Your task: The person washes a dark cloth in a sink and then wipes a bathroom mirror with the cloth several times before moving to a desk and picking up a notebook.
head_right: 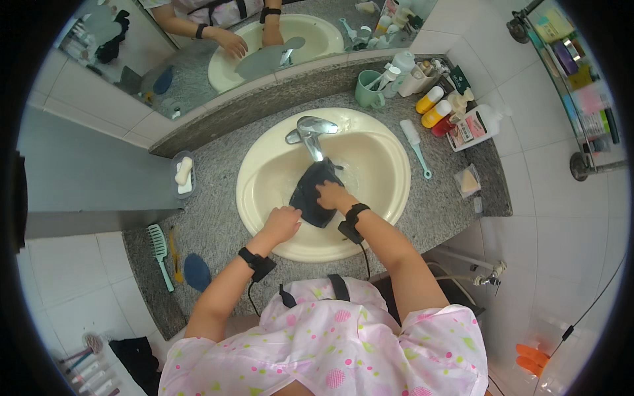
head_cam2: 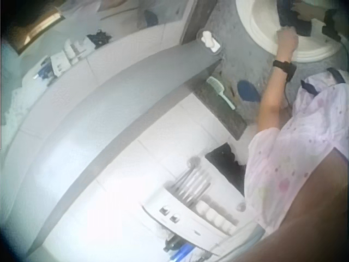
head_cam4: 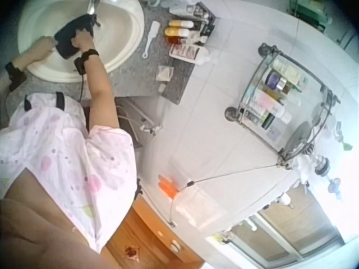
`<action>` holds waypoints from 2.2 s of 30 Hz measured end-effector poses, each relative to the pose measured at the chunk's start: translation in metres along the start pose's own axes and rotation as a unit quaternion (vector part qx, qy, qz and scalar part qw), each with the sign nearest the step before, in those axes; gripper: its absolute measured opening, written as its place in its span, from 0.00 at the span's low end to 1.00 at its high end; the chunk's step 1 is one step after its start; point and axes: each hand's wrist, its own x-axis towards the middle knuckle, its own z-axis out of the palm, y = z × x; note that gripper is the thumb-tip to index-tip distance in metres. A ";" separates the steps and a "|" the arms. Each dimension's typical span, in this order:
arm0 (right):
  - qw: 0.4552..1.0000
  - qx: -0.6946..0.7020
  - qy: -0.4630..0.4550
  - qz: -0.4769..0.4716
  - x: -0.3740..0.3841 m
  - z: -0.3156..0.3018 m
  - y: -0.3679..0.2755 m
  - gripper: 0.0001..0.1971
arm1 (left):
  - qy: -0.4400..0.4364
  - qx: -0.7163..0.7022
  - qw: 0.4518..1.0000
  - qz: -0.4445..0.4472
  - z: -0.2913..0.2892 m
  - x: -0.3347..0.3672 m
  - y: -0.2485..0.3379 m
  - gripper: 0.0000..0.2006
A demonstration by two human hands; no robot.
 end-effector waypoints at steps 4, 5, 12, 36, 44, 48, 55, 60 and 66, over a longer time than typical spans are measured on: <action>0.990 0.030 -0.116 -0.075 0.034 0.048 0.025 0.34 | -0.009 0.001 1.000 0.023 0.038 0.032 0.000 0.10; 0.990 0.033 -0.129 -0.049 0.038 0.045 0.026 0.35 | 0.008 0.036 0.999 0.026 0.052 0.036 0.000 0.10; 0.998 -0.050 -0.047 -0.001 0.018 0.057 -0.001 0.35 | 0.002 0.069 0.997 -0.014 0.101 0.055 -0.005 0.13; 0.964 0.115 0.183 -0.157 -0.094 -0.070 -0.041 0.10 | 0.145 -0.209 0.962 -0.101 0.018 0.051 -0.025 0.16; 0.951 0.046 0.293 -0.092 -0.153 -0.133 -0.021 0.06 | 0.144 -0.320 0.932 -0.089 -0.022 0.013 -0.026 0.08; 0.949 0.022 0.308 -0.055 -0.142 -0.127 -0.003 0.05 | 0.218 -0.217 0.948 -0.078 -0.054 0.017 -0.004 0.05; 0.985 -0.157 0.002 -0.067 -0.030 -0.022 0.010 0.11 | 0.061 -0.054 0.997 -0.003 0.020 0.059 0.000 0.04; 0.985 -0.136 -0.103 -0.005 0.016 0.031 0.017 0.21 | -0.077 0.008 0.997 0.007 0.071 0.073 -0.009 0.06; 0.960 -0.253 -0.122 0.012 0.026 0.033 0.015 0.21 | -0.066 0.028 0.996 -0.052 0.081 0.073 -0.013 0.07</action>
